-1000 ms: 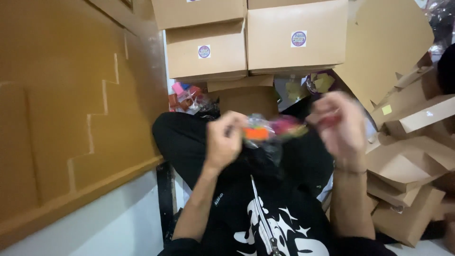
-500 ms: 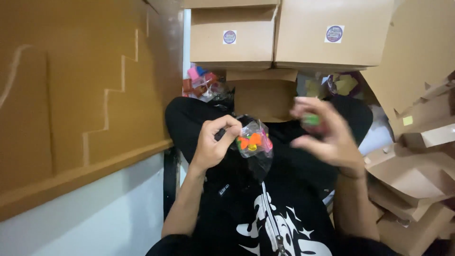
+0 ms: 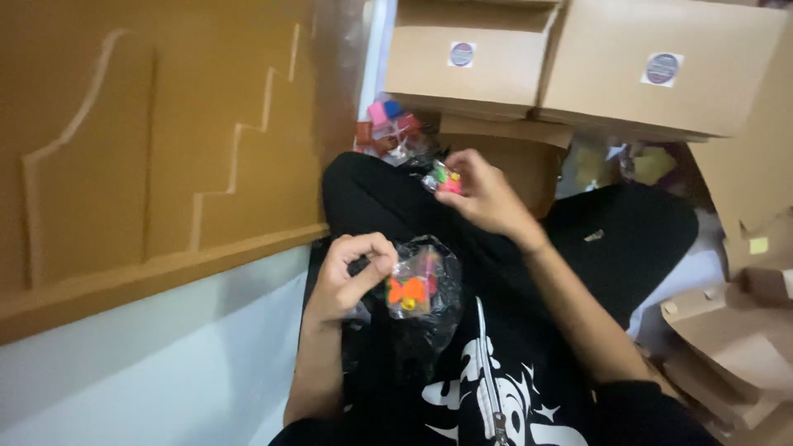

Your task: Folding cardboard boxes, filling them with small toys, and sealing them with tape.

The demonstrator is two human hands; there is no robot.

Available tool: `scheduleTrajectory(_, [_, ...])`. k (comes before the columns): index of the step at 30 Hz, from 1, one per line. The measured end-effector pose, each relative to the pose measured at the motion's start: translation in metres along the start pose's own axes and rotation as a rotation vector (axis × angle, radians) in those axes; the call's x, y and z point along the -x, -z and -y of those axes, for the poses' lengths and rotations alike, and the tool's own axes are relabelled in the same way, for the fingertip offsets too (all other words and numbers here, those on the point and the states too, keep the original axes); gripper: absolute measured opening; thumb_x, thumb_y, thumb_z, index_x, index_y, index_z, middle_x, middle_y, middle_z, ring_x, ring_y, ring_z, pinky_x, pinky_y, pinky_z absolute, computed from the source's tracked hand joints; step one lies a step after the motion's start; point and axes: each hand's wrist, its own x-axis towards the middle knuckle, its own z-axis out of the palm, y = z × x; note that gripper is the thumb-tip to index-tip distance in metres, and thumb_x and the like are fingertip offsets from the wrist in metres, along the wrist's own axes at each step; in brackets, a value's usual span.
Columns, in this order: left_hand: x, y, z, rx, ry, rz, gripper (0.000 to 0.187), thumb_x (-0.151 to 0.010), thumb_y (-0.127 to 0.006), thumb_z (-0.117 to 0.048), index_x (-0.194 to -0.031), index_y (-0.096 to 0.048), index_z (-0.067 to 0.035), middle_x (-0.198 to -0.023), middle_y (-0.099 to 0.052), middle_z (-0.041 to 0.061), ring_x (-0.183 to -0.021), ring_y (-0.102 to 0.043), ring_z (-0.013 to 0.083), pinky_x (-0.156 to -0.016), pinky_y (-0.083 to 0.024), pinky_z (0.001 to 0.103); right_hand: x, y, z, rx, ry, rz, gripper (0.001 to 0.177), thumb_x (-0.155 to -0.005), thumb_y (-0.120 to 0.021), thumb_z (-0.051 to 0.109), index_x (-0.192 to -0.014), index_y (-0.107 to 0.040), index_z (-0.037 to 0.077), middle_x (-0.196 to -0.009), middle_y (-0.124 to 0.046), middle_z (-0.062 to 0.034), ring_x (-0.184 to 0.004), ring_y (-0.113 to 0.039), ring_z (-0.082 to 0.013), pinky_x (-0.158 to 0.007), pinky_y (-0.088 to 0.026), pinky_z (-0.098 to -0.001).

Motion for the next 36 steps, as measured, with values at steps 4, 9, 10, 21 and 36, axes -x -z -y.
scheduleTrajectory(4, [0.007,-0.007,0.001,-0.042,-0.016,-0.017,0.022,-0.093,-0.07,-0.018,-0.076,-0.07,-0.005,-0.05,-0.053,0.002,-0.059,-0.047,0.0059,-0.057,-0.041,0.023,-0.061,-0.059,0.016,0.458,0.14,0.049,0.046,-0.084,-0.085,0.019,-0.125,-0.064,0.011,-0.111,-0.071,-0.0139,-0.107,-0.07,-0.0373,-0.088,-0.059,-0.0439])
scheduleTrajectory(9, [0.013,-0.02,0.01,0.0,0.009,-0.006,0.02,-0.096,-0.07,-0.017,-0.08,-0.071,-0.007,-0.052,-0.057,0.001,-0.062,-0.048,0.0051,-0.061,-0.041,0.023,-0.113,-0.111,-0.029,0.738,0.231,-0.116,0.024,-0.099,-0.066,0.026,-0.116,-0.07,0.01,-0.109,-0.057,-0.0124,-0.104,-0.062,-0.0349,-0.084,-0.055,-0.0411])
scheduleTrajectory(10, [0.015,-0.021,0.013,0.0,0.007,-0.015,0.02,-0.096,-0.07,-0.017,-0.08,-0.071,-0.007,-0.052,-0.057,0.001,-0.062,-0.048,0.0051,-0.061,-0.041,0.023,-0.114,-0.112,-0.03,0.737,0.237,-0.109,0.024,-0.099,-0.066,0.026,-0.116,-0.07,0.01,-0.109,-0.057,-0.0124,-0.104,-0.062,-0.0349,-0.084,-0.055,-0.0411])
scheduleTrajectory(21, [-0.009,-0.019,0.02,-0.093,0.089,-0.146,0.012,-0.096,-0.07,-0.018,-0.087,-0.075,-0.011,-0.056,-0.061,0.001,-0.062,-0.05,0.007,-0.065,-0.046,0.025,0.031,0.02,0.073,-0.629,-0.143,0.518,0.105,-0.089,-0.032,0.084,-0.148,-0.052,-0.001,-0.145,-0.062,-0.0207,-0.133,-0.056,-0.03,-0.108,-0.043,-0.045])
scheduleTrajectory(36, [-0.074,-0.1,-0.028,-0.447,-0.175,-0.081,0.07,-0.091,-0.076,-0.031,-0.148,-0.043,-0.007,-0.135,-0.061,0.032,-0.109,-0.061,0.059,-0.092,-0.051,0.063,0.115,0.136,0.107,-0.76,0.115,-0.289,0.05,-0.086,-0.068,0.001,-0.125,-0.039,0.012,-0.148,-0.054,-0.0306,-0.125,-0.064,-0.0336,-0.107,-0.054,-0.0427])
